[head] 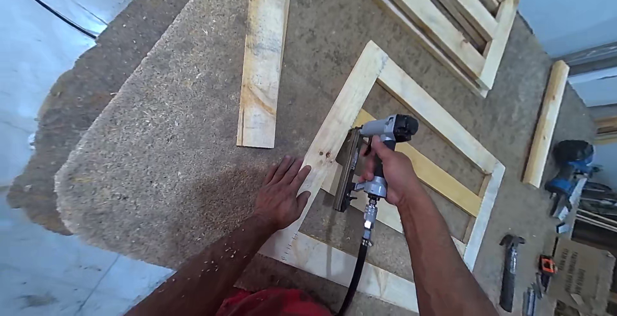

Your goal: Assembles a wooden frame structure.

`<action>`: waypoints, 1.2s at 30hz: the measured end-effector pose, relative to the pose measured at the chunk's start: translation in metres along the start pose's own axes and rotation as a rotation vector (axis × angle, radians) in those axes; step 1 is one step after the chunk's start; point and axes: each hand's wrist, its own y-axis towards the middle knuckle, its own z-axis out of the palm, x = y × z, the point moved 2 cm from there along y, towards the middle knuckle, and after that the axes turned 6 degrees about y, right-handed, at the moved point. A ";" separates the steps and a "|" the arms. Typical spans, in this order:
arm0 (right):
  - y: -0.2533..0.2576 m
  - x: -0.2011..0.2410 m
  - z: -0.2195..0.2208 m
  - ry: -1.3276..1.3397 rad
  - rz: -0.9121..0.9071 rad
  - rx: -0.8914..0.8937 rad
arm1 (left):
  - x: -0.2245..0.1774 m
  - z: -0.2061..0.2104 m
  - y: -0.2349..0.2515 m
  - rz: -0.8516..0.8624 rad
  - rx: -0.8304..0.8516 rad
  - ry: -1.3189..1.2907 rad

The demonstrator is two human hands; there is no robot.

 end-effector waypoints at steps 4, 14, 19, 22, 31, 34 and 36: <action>-0.038 -0.029 -0.013 0.036 -0.013 0.026 | 0.002 -0.001 0.004 0.000 0.004 -0.013; -0.054 -0.073 0.008 -0.074 0.028 0.016 | 0.002 -0.003 0.002 0.008 0.013 -0.036; -0.061 -0.072 0.016 -0.179 0.024 0.011 | 0.002 -0.003 0.002 0.012 0.004 -0.040; -0.064 -0.073 0.019 -0.234 0.022 0.004 | 0.001 -0.004 0.001 0.015 0.006 -0.041; -0.071 -0.090 0.024 -0.301 -0.040 0.017 | 0.003 -0.004 0.002 0.018 0.006 -0.054; -0.075 -0.095 0.025 -0.318 -0.044 0.014 | 0.003 -0.004 0.002 0.025 -0.011 -0.074; -0.077 -0.099 0.023 -0.335 -0.048 0.018 | 0.004 -0.003 0.002 0.030 -0.019 -0.073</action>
